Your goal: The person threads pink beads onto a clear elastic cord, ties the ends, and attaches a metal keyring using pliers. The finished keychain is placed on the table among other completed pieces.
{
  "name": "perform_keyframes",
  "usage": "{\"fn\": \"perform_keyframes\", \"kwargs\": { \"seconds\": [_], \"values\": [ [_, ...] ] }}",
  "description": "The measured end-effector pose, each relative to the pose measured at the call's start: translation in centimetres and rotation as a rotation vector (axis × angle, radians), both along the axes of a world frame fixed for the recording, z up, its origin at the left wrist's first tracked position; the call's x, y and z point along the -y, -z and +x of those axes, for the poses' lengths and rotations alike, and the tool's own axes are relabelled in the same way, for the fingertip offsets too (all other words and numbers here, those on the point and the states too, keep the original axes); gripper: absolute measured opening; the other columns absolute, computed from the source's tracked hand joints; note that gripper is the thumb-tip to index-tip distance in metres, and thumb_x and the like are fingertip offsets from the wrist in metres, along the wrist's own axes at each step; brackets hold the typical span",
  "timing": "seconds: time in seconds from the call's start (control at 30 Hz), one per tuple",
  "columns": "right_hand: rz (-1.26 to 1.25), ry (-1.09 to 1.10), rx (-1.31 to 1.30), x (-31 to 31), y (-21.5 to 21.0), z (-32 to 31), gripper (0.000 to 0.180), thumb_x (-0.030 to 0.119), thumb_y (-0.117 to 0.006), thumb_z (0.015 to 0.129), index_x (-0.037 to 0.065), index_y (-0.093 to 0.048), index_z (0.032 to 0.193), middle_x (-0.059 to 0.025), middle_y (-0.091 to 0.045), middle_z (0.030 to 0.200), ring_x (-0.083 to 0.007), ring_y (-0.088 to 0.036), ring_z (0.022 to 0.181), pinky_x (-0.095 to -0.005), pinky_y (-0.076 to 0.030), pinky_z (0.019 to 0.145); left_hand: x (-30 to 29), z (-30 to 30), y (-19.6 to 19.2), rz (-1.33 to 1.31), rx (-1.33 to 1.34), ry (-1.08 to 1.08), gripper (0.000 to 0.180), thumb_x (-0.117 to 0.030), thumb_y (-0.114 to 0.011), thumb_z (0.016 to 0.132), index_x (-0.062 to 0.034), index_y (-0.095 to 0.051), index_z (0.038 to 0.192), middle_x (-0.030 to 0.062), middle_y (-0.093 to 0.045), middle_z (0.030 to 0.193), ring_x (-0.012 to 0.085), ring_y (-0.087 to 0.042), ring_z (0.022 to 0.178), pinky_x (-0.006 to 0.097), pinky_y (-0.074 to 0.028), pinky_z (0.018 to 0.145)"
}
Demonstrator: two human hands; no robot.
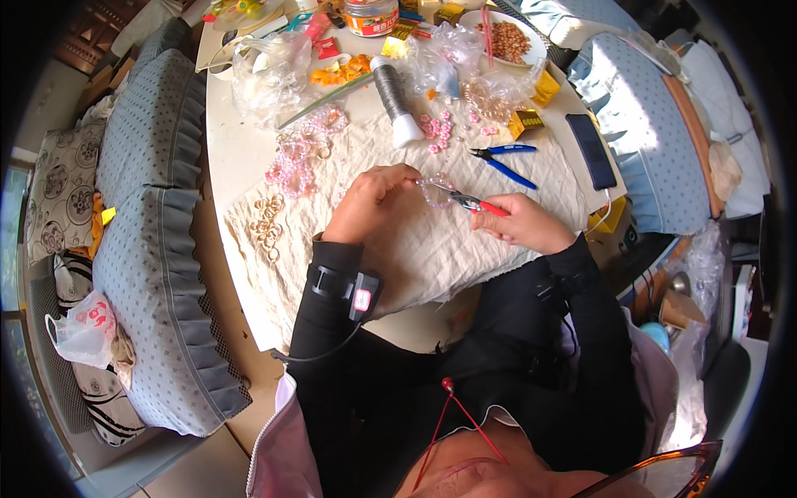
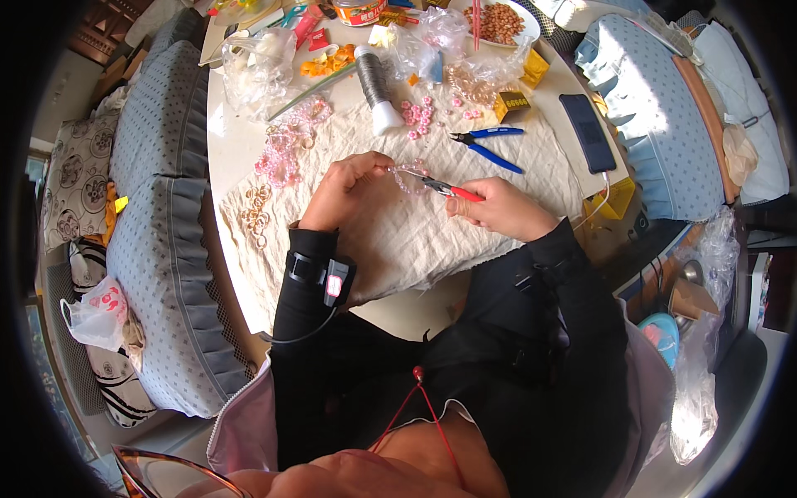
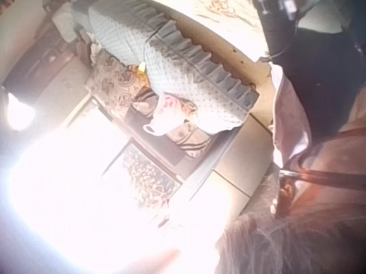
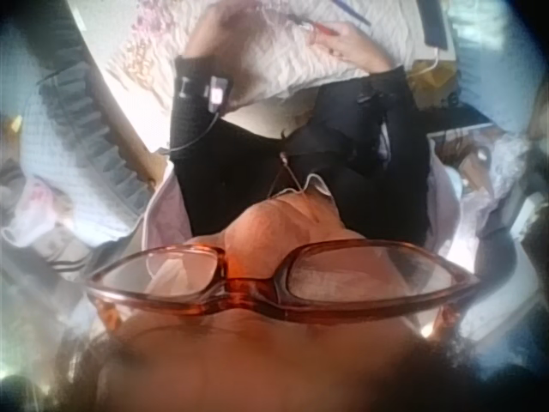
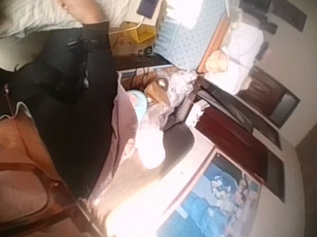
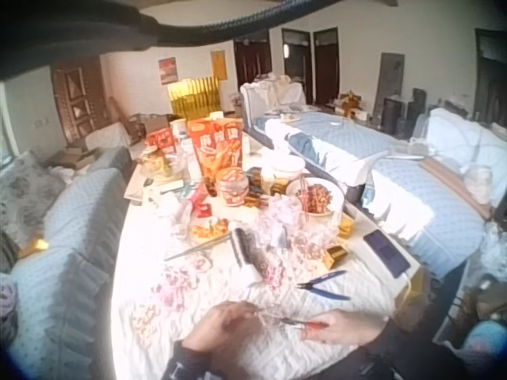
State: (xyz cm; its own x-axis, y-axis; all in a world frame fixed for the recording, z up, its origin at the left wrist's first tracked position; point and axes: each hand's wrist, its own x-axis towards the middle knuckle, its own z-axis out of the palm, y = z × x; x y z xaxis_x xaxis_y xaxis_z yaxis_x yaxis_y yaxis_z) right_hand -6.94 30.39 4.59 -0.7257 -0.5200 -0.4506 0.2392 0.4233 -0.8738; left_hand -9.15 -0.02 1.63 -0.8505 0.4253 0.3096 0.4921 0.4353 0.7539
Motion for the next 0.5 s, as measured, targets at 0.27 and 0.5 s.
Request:
{"fn": "perform_keyframes", "kwargs": {
  "seconds": [0.27,0.5],
  "values": [
    [0.224,0.217,-0.572,0.7,-1.1,1.0,0.043,0.032,-0.083,0.091,0.003,-0.066,0.118,-0.0126,-0.072,0.101,-0.0248,-0.068,0.084,-0.0367,-0.056,0.079,-0.1,-0.2,0.3,0.272,0.239,-0.045,0.007,-0.003,-0.059,0.105,-0.0026,-0.066,0.103,0.0024,-0.061,0.08,0.0111,-0.058,0.076,0.028,-0.05,0.073],
    [0.614,0.318,-0.973,-2.3,-0.5,-0.4,0.048,0.028,-0.084,0.087,0.008,-0.064,0.127,-0.0117,-0.069,0.109,-0.033,-0.067,0.102,-0.0442,-0.053,0.092,0.1,-0.3,0.5,0.385,0.271,-0.035,0.009,-0.003,-0.059,0.105,-0.0043,-0.067,0.103,0.0015,-0.063,0.087,0.0113,-0.059,0.082,0.027,-0.049,0.077]
  ]
}}
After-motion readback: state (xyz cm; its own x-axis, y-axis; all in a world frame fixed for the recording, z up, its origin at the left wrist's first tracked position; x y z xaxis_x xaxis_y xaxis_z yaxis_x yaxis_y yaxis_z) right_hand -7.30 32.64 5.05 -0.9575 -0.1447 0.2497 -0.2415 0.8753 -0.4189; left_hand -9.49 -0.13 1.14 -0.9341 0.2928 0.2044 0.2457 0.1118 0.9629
